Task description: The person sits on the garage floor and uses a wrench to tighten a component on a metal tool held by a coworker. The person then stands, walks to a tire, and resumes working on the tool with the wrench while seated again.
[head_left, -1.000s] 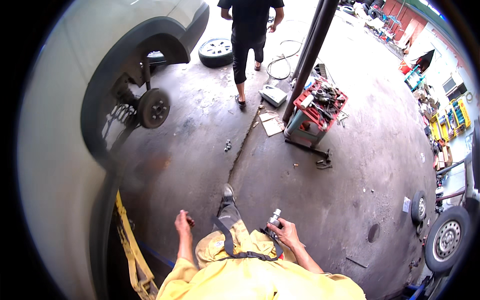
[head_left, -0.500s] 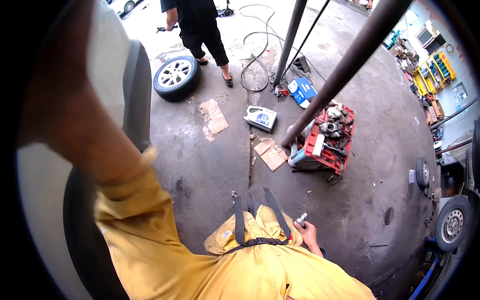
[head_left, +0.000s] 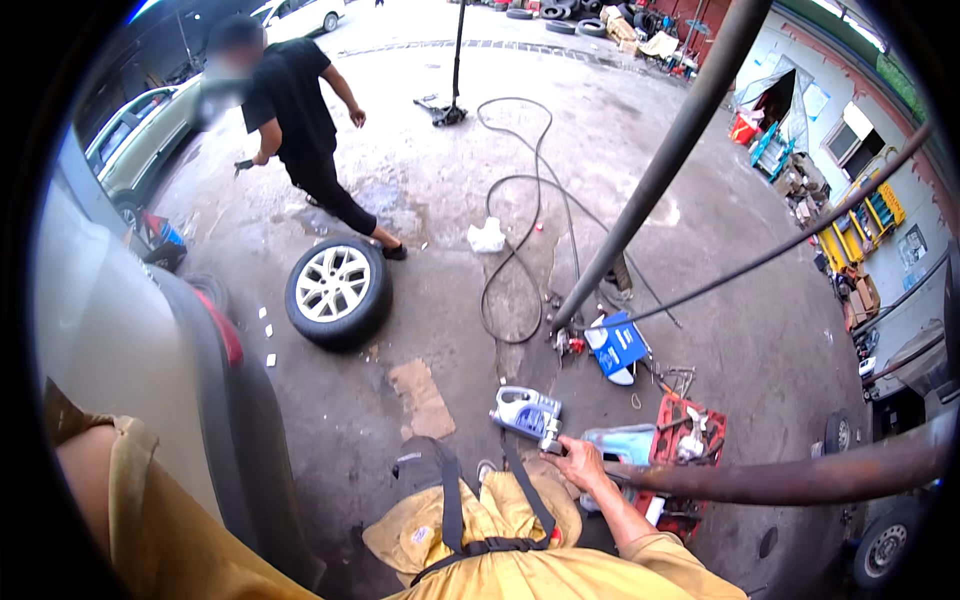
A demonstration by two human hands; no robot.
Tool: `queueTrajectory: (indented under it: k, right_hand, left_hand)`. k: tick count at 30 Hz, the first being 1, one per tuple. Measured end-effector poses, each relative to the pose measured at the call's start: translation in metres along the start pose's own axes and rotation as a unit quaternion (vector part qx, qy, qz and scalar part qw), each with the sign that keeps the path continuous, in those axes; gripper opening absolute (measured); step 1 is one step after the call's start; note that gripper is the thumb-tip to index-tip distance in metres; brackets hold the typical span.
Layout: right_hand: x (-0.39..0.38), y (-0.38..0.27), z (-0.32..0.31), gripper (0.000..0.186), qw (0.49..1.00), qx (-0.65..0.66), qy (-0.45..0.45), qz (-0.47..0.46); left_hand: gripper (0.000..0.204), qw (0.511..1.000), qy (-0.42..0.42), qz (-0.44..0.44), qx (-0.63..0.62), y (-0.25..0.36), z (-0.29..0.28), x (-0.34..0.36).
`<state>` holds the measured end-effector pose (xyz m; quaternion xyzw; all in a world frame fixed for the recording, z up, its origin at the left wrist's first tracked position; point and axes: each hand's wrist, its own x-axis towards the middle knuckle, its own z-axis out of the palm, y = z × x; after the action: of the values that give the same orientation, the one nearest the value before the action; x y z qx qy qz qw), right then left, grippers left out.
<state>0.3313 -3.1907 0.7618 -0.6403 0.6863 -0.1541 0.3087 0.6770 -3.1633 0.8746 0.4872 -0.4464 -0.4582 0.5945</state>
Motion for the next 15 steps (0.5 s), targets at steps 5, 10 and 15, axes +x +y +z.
queueTrajectory:
  k: [5, 10, 15]
  right_hand:
    - [0.138, -0.043, -0.007, 0.042, 1.000, -0.003, 0.009, 0.020]
    - [0.240, 0.043, 0.077, 0.050, 0.995, -0.025, 0.000, 0.096]
    - [0.351, 0.022, 0.131, 0.032, 0.950, 0.066, -0.020, 0.306]
  left_hand:
    - [0.044, 0.958, 0.101, -0.268, -0.001, -0.140, -0.022, 0.095]
    - [0.045, 0.981, 0.048, -0.187, -0.005, -0.176, -0.010, 0.308]
    - [0.046, 0.959, -0.004, 0.273, 0.080, 0.021, -0.023, 0.566]
